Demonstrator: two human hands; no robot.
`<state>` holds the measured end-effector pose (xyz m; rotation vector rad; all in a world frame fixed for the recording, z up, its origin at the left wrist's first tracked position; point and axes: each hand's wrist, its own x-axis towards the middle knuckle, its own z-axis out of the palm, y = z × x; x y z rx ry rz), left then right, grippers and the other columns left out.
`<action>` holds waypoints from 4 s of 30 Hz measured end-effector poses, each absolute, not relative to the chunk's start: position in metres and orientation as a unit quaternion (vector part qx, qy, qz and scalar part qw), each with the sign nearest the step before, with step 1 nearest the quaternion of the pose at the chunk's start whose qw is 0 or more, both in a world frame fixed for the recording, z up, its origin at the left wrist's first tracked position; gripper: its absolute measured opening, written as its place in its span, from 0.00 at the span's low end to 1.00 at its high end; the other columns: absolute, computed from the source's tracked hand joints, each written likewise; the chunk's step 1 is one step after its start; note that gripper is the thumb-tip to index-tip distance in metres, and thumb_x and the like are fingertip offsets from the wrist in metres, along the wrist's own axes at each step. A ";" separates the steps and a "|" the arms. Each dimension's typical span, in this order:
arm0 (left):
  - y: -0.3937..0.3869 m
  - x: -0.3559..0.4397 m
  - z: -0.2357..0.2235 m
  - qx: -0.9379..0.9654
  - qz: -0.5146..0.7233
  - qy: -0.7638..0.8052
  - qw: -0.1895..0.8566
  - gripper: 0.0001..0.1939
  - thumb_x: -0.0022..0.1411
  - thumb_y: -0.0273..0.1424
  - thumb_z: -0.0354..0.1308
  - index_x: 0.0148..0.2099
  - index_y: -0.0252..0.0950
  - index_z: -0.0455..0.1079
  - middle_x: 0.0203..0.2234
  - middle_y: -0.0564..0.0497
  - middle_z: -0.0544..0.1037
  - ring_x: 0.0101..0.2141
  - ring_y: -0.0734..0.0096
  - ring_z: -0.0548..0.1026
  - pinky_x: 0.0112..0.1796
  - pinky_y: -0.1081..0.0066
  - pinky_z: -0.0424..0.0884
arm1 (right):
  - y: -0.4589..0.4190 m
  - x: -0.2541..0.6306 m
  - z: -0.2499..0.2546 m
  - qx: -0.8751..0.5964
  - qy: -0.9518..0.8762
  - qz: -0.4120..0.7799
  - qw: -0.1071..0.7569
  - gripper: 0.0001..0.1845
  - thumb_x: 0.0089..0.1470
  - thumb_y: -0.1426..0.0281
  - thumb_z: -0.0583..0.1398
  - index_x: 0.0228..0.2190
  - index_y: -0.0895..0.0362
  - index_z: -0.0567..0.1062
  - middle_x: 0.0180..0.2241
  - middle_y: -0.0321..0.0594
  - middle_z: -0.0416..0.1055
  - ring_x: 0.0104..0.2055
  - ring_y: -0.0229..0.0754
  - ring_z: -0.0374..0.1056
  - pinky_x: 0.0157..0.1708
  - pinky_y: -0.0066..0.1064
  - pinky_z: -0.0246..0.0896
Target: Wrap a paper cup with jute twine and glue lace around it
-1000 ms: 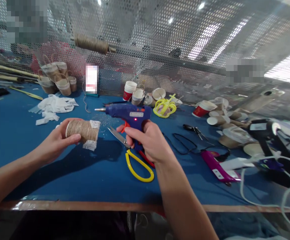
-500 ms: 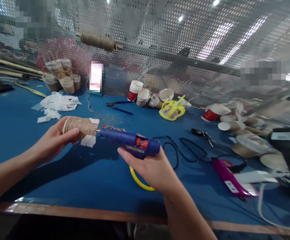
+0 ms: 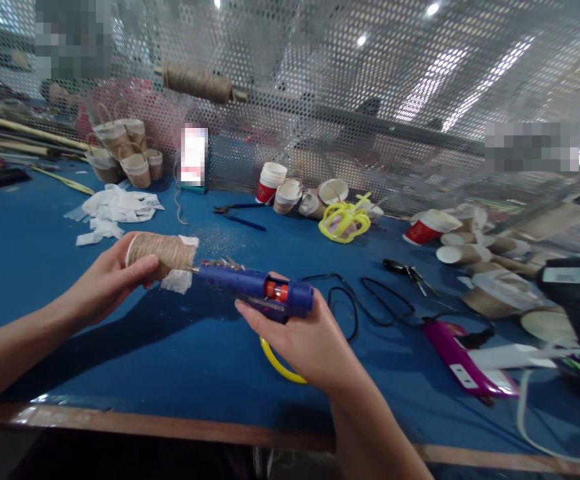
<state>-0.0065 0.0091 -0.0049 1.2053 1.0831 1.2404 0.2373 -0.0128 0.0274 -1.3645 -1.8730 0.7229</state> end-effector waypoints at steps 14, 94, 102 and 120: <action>0.009 -0.007 -0.006 0.514 0.509 0.445 0.528 0.20 0.51 0.39 0.62 0.40 0.34 0.61 0.26 0.53 0.70 0.24 0.76 0.66 0.23 0.75 0.59 | -0.013 0.237 0.029 -0.523 -0.732 0.274 0.341 0.07 0.43 0.63 0.63 0.27 0.53 0.73 0.24 0.35 0.75 0.27 0.44 0.72 0.29 0.35 0.71; 0.006 -0.005 -0.007 0.505 0.536 0.394 0.550 0.20 0.48 0.37 0.63 0.40 0.35 0.62 0.29 0.52 0.69 0.26 0.75 0.66 0.23 0.76 0.62 | -0.018 0.234 0.042 -0.509 -0.751 0.280 0.314 0.09 0.46 0.65 0.62 0.18 0.51 0.71 0.12 0.30 0.62 0.15 0.36 0.58 0.13 0.28 0.55; 0.003 -0.006 -0.004 0.542 0.520 0.395 0.528 0.21 0.47 0.33 0.63 0.43 0.35 0.61 0.30 0.53 0.70 0.28 0.75 0.68 0.29 0.75 0.67 | -0.018 0.237 0.037 -0.551 -0.702 0.283 0.352 0.19 0.48 0.59 0.60 0.14 0.54 0.63 0.11 0.30 0.59 0.14 0.33 0.56 0.15 0.27 0.56; 0.002 -0.005 -0.002 0.553 0.521 0.396 0.516 0.22 0.45 0.31 0.63 0.43 0.36 0.60 0.32 0.52 0.70 0.30 0.72 0.69 0.30 0.74 0.68 | -0.018 0.238 0.041 -0.544 -0.723 0.254 0.342 0.21 0.49 0.60 0.59 0.12 0.54 0.62 0.10 0.30 0.59 0.13 0.32 0.55 0.14 0.26 0.56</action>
